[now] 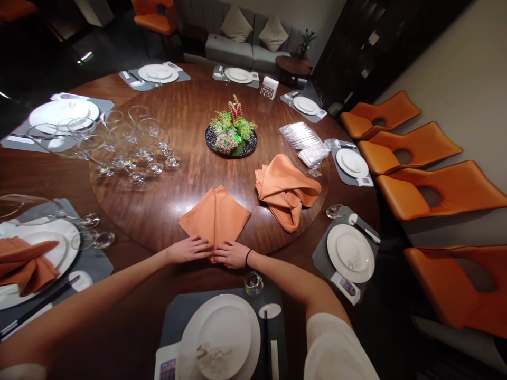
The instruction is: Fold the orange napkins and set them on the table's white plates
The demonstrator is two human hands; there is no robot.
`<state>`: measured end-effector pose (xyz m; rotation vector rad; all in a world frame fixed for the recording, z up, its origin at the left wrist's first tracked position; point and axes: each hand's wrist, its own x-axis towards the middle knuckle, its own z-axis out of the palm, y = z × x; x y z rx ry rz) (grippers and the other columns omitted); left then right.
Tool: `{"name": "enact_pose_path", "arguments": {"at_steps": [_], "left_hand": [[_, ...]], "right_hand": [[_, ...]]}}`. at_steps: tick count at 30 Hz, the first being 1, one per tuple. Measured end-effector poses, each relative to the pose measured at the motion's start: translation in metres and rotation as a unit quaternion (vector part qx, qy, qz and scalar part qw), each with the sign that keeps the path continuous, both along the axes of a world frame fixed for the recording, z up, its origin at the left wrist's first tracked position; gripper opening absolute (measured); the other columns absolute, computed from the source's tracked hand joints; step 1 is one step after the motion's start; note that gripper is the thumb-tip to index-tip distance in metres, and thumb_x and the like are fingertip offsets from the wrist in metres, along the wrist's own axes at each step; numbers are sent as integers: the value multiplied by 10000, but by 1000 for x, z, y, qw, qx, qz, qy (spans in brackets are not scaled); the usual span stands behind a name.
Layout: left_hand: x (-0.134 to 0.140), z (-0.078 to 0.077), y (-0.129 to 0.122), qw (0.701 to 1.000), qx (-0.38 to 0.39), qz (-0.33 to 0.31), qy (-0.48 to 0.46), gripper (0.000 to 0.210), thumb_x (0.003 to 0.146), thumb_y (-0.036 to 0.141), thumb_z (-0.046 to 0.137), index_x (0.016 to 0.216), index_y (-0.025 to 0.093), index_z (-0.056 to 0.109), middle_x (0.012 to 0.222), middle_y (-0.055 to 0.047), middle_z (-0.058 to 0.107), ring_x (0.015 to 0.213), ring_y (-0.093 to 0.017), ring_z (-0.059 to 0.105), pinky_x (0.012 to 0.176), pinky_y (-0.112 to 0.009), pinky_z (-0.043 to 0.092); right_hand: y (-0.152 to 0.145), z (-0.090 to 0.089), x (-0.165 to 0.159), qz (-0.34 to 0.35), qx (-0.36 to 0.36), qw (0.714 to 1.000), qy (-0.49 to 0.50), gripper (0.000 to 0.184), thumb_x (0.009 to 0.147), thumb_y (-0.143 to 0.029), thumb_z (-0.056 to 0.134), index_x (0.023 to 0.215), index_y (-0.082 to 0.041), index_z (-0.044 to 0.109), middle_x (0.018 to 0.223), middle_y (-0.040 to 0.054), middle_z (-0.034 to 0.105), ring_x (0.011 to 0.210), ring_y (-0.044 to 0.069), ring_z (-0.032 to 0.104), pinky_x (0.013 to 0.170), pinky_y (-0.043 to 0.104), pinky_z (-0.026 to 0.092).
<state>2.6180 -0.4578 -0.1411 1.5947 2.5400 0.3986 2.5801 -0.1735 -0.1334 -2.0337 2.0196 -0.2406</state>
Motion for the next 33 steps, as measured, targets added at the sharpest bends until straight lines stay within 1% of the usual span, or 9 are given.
{"name": "enact_pose_path", "arguments": {"at_steps": [4, 7, 11, 15, 18, 22, 28, 31, 33], "left_hand": [[12, 6, 26, 999, -17, 36, 11, 336, 915, 265, 508, 1246, 251, 569, 1317, -103, 580, 1137, -242, 512, 943, -389, 352], [10, 14, 38, 997, -29, 68, -5, 343, 842, 294, 599, 1180, 234, 593, 1294, -111, 563, 1107, -266, 485, 932, -402, 337], [7, 23, 45, 995, -37, 80, -39, 346, 755, 282, 662, 1090, 211, 610, 1235, -127, 545, 1079, -285, 461, 922, -415, 332], [9, 26, 48, 995, -37, 80, -53, 320, 752, 251, 647, 1067, 212, 614, 1226, -110, 548, 1053, -282, 454, 906, -416, 325], [12, 25, 51, 996, -37, 65, -49, 209, 791, 242, 617, 997, 207, 622, 1220, -86, 576, 1037, -263, 457, 885, -406, 314], [12, 26, 50, 996, -34, 45, -66, 142, 809, 223, 607, 950, 204, 615, 1056, -57, 647, 1029, -246, 460, 884, -392, 292], [6, 33, 47, 991, -4, 30, -130, 149, 830, 166, 548, 949, 234, 607, 943, -36, 686, 980, -222, 468, 849, -369, 282], [10, 38, 47, 981, 26, 52, -185, 193, 820, 136, 521, 944, 248, 617, 912, -21, 686, 953, -213, 469, 845, -357, 294], [10, 40, 46, 970, 60, 94, -215, 217, 804, 147, 530, 972, 254, 614, 944, -16, 672, 959, -213, 470, 855, -351, 313]], "right_hand": [[4, -7, 2, -26, -9, 1000, -12, 458, 913, -343, 498, 1352, -214, 493, 1381, 125, 529, 1317, 259, 422, 1084, 483, 304], [10, -12, 2, -74, -14, 995, -62, 500, 898, -345, 523, 1358, -156, 467, 1399, 150, 508, 1353, 236, 395, 1123, 465, 280], [17, -22, 5, -120, -29, 983, -138, 491, 868, -340, 549, 1300, -119, 472, 1435, 166, 468, 1398, 208, 346, 1165, 449, 243], [19, -32, 5, -131, -36, 976, -169, 436, 856, -336, 558, 1235, -128, 496, 1462, 172, 436, 1409, 212, 336, 1173, 453, 239], [19, -36, 4, -130, -41, 975, -177, 446, 850, -331, 569, 1230, -110, 495, 1448, 198, 445, 1403, 216, 348, 1170, 460, 244], [19, -36, 3, -124, -45, 974, -182, 482, 865, -349, 556, 1266, -92, 481, 1440, 191, 456, 1402, 216, 352, 1181, 448, 223], [18, -30, 2, -119, -19, 977, -179, 517, 884, -353, 532, 1332, -106, 454, 1470, 175, 427, 1423, 206, 319, 1190, 436, 194], [18, -27, 3, -117, -22, 976, -181, 512, 872, -328, 548, 1327, -111, 460, 1460, 177, 440, 1424, 209, 316, 1188, 446, 199], [17, -23, 3, -125, -32, 973, -192, 513, 854, -308, 571, 1318, -117, 465, 1430, 180, 473, 1402, 218, 350, 1177, 460, 227]]}}
